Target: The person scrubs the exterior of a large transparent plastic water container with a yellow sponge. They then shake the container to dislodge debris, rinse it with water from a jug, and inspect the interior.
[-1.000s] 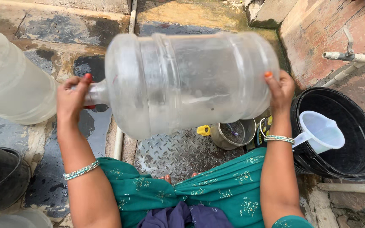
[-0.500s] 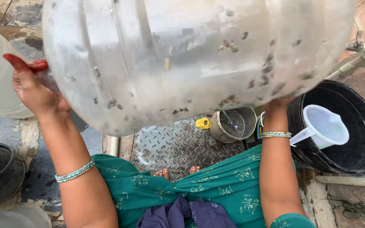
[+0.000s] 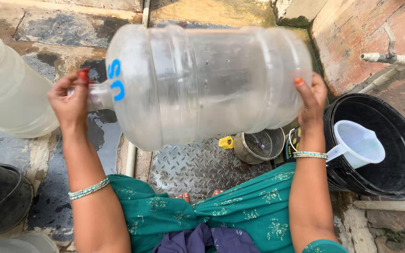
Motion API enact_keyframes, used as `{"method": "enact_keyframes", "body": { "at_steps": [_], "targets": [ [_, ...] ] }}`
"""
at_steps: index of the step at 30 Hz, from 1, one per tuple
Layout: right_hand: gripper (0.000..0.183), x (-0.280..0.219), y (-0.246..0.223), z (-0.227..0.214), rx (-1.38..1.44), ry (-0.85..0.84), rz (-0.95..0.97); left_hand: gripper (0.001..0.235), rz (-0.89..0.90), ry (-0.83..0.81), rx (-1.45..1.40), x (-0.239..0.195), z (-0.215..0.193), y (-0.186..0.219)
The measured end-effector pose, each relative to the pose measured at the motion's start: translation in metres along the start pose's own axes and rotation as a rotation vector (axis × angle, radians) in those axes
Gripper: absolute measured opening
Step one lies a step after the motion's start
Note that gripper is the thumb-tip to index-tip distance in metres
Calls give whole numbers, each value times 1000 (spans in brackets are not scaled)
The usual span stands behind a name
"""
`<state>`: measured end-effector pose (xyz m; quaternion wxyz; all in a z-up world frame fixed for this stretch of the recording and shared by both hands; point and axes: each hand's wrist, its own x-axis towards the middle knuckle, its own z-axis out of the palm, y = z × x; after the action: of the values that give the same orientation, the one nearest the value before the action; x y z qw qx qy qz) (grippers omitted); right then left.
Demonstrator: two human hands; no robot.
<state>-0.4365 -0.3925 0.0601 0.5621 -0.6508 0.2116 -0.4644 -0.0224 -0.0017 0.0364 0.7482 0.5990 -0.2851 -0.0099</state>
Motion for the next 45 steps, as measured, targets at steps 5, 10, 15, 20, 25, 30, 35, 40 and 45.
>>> {"method": "enact_keyframes", "body": {
  "at_steps": [5,10,15,20,25,30,35,40,45],
  "targets": [
    [78,-14,-62,3,468,-156,-368,44,282,-63,-582,3,1,28],
    [84,-20,-35,22,355,-50,-251,38,261,-26,-521,2,-1,23],
    [92,1,6,12,267,73,-111,55,-22,102,-232,13,-6,-7],
    [100,-2,38,-17,-305,-13,312,84,-850,-105,328,2,-12,-33],
    [77,1,45,-20,-774,-137,725,74,-989,-216,613,-10,3,-24],
    [75,1,-21,-20,88,-209,-66,36,-116,-184,-15,-6,-25,32],
    [84,-8,-51,-3,596,-195,-158,35,311,1,-219,-6,-22,38],
    [85,-6,3,11,410,-41,-135,41,311,56,-295,7,-21,16],
    [87,3,50,-11,303,74,-54,43,-34,138,-277,13,-19,-21]
  ]
}}
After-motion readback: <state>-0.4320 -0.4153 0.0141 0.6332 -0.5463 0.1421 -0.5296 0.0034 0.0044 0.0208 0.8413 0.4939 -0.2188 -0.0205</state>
